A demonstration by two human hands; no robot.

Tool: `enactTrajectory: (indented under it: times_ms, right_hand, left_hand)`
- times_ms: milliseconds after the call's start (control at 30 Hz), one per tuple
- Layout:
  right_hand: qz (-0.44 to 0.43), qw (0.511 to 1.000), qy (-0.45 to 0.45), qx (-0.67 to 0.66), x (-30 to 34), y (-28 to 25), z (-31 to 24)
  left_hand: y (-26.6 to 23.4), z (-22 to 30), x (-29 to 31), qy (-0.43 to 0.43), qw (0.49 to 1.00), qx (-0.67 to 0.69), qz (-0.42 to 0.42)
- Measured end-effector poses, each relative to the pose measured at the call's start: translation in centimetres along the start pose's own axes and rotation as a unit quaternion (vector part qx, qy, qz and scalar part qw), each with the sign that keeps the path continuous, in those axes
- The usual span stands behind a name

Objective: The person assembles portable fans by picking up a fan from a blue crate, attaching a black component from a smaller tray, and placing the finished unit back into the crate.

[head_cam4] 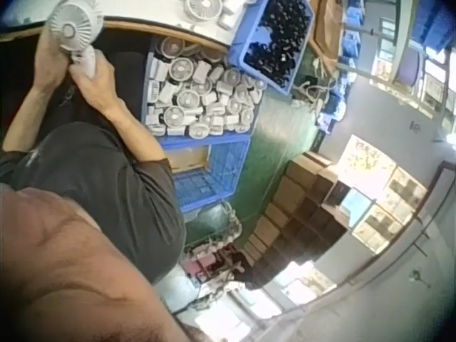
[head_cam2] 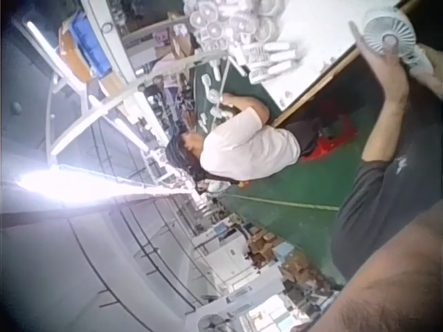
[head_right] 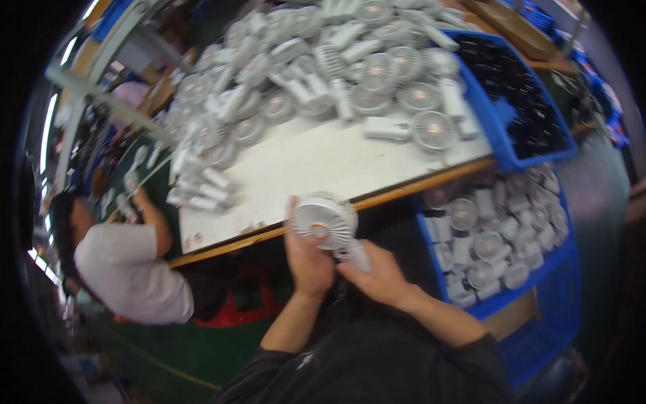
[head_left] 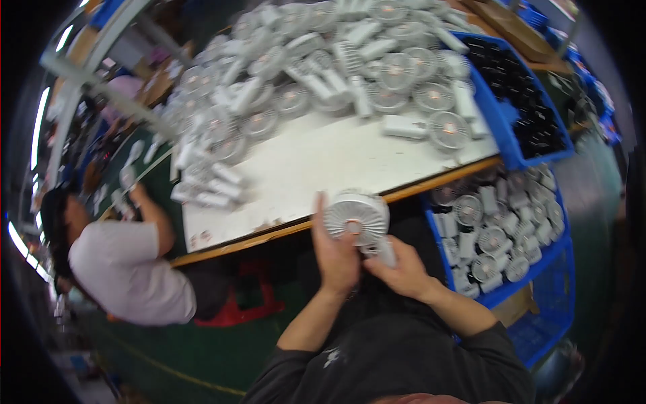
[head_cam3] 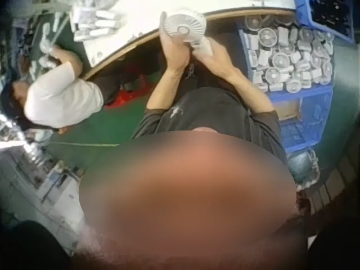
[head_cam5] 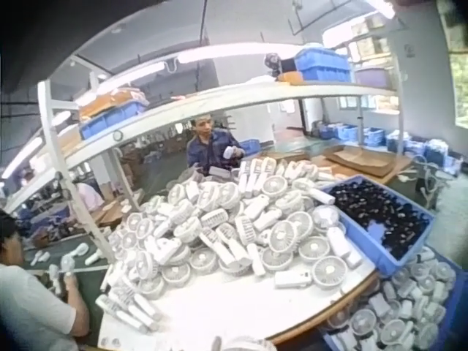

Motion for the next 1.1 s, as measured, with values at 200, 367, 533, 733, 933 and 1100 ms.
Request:
enactTrajectory:
  times_ms: [200, 367, 533, 733, 933, 1100]
  right_hand:
    - [-0.073, 0.939, -0.182, 0.281, -1.4, 0.4, -5.8]
    - [-0.374, 0.887, -0.049, 0.268, -4.5, -5.7, -9.8]
    - [0.041, 0.782, 0.097, 0.614, -13.4, -34.8, -7.9]
    - [0.102, 0.723, 0.152, 0.666, -14.0, -40.5, 0.1]
    - [0.228, 0.876, 0.021, 0.425, -13.6, -42.9, -3.6]
    - [0.271, 0.906, -0.012, 0.325, -12.0, -44.1, -5.2]
  left_hand:
    - [5.7, -4.5, 0.2, -0.39, 0.823, 0.323, -0.258]
    - [9.0, -2.4, 2.9, -0.307, 0.861, 0.235, -0.331]
    - [8.4, -0.7, 2.9, -0.252, 0.856, 0.253, -0.375]
    - [7.4, -0.5, 2.1, -0.264, 0.851, 0.285, -0.352]
    - [4.9, -2.0, 0.7, -0.232, 0.939, 0.075, -0.243]
    - [5.7, -2.7, 0.7, -0.243, 0.942, 0.011, -0.23]
Point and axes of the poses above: each hand's wrist, its own x-axis away from the middle knuckle, its own y-axis out of the palm, z = x × y, the point moved 9 cm from there along -x, towards the middle knuckle, and after that the axes turned 7 degrees about -y, right-handed, at the moved point
